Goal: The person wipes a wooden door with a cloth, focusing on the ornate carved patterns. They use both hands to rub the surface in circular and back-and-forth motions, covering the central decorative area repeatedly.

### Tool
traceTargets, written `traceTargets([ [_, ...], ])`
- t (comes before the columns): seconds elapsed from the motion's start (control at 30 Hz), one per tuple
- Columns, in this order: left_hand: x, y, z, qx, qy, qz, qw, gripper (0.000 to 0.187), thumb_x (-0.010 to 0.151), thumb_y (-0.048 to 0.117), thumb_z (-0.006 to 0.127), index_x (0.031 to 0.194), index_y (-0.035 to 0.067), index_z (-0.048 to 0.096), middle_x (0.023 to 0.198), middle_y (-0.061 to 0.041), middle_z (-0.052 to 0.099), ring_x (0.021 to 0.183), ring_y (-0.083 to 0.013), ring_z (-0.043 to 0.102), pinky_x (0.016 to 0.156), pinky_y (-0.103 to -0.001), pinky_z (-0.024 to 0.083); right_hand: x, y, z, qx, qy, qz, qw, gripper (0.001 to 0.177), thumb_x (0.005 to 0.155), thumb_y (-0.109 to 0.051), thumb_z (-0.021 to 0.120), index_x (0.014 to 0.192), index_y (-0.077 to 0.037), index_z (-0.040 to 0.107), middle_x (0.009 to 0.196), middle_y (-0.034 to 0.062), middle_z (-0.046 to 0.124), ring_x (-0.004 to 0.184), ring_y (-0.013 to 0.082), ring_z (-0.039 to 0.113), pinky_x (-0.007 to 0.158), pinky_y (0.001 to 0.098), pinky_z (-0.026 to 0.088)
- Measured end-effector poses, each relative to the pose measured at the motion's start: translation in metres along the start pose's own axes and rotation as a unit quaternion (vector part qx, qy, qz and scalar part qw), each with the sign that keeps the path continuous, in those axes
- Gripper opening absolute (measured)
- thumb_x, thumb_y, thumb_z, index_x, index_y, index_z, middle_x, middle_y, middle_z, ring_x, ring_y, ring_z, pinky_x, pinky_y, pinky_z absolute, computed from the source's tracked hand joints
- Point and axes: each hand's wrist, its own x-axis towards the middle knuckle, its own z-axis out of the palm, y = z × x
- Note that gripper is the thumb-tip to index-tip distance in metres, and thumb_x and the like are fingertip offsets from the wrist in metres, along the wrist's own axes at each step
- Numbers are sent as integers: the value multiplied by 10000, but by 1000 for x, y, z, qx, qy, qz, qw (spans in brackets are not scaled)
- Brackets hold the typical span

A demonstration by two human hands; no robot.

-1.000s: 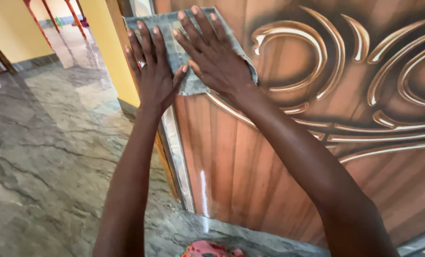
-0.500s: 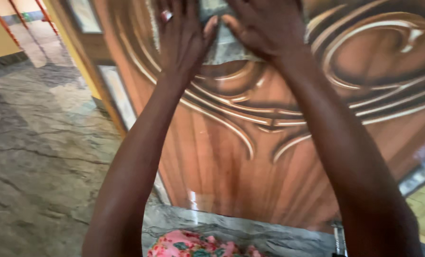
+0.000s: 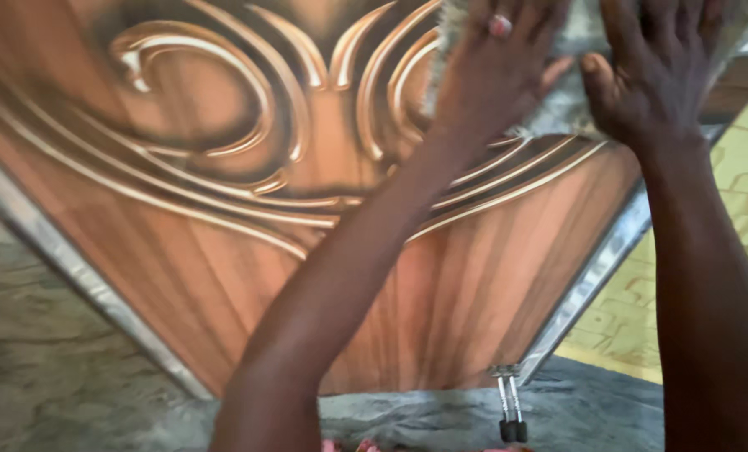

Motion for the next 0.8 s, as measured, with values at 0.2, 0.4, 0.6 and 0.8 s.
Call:
traceTargets([
  [0.2, 18, 63, 16, -27, -65, 31, 997, 746, 1192, 494, 474, 1689, 15, 190, 1754, -204, 198, 1640, -413, 197, 1350, -564, 107, -56, 41, 2, -63, -4, 78, 995, 665, 1193, -513, 231, 1721, -135, 376, 1758, 183, 241, 1631, 415, 183, 1328, 618, 104],
  [0.4, 14, 55, 3, -70, -71, 53, 994, 797, 1158, 504, 491, 1733, 49, 179, 1792, -152, 125, 1665, -340, 101, 1351, -491, 54, -59, 22, 1, -64, -4, 119, 991, 646, 1185, -492, 164, 1728, -156, 262, 1767, 181, 193, 1652, 418, 157, 1342, 613, 94],
  [0.6, 6, 8, -11, -102, -125, 73, 984, 824, 1103, 529, 507, 1711, 69, 196, 1776, -105, 139, 1658, -326, 91, 1373, -512, 35, -38, -26, 11, -65, -7, 181, 981, 680, 1192, -538, 125, 1759, -168, 187, 1813, 157, 102, 1648, 343, 54, 1332, 552, 31],
  [0.8, 0, -80, -16, -105, -19, 54, 993, 655, 1025, 578, 543, 1460, 90, 505, 1476, -100, 531, 1337, -301, 513, 1176, -524, 299, 30, -85, 32, -83, -48, 225, 970, 694, 1171, -544, 170, 1737, -148, 231, 1783, 157, 151, 1655, 376, 91, 1342, 601, 25],
])
